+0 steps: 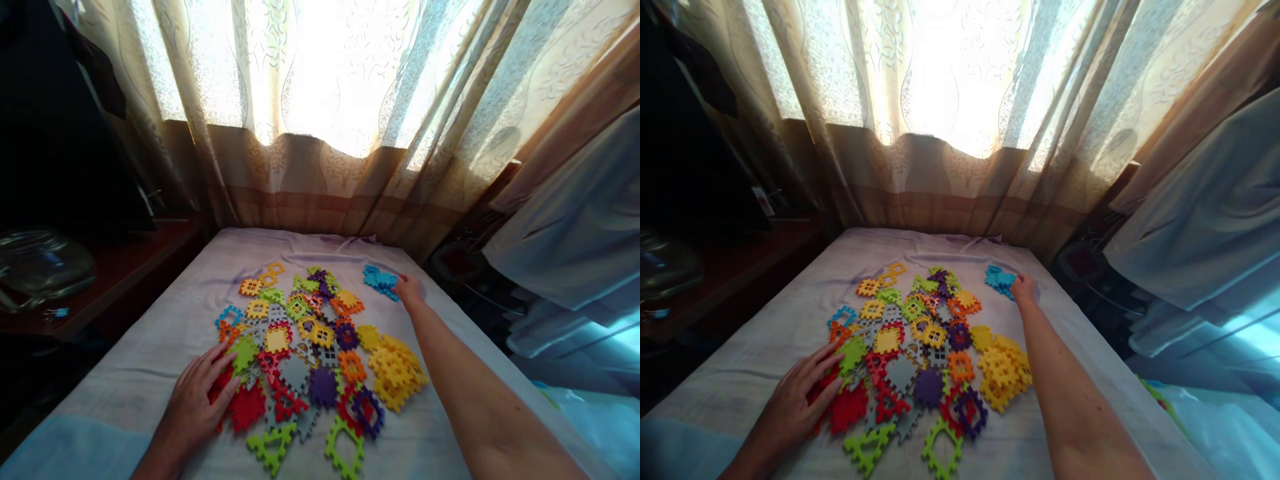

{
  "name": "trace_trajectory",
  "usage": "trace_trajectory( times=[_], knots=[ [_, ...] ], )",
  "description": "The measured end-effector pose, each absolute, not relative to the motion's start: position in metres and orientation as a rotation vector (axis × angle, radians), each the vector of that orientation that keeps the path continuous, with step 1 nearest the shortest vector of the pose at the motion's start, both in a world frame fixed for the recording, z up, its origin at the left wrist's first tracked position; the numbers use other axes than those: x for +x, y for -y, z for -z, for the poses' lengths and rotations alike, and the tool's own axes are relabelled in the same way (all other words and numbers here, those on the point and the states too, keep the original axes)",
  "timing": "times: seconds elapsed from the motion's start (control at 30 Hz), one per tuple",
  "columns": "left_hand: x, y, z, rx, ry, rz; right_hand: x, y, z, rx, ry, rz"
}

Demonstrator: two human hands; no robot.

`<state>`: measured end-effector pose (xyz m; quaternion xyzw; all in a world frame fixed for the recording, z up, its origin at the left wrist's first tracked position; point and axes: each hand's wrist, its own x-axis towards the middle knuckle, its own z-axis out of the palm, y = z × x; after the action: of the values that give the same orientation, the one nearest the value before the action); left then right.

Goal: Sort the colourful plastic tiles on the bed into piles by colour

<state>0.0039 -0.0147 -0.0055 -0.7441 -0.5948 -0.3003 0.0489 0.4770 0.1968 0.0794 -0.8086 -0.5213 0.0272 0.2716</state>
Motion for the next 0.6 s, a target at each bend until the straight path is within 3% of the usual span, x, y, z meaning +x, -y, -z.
trace_trajectory(
  times=[0.23,0.6],
  knots=[
    [0.008,0.016,0.004,-2.261,1.845,0.919,0.436,-0.185,-0.080,-2.186,1.483,-0.136],
    [0.017,0.021,-0.005,-2.263,1.922,0.975,0.265,-0.148,-0.090,-1.591,2.202,-0.204]
  ],
)
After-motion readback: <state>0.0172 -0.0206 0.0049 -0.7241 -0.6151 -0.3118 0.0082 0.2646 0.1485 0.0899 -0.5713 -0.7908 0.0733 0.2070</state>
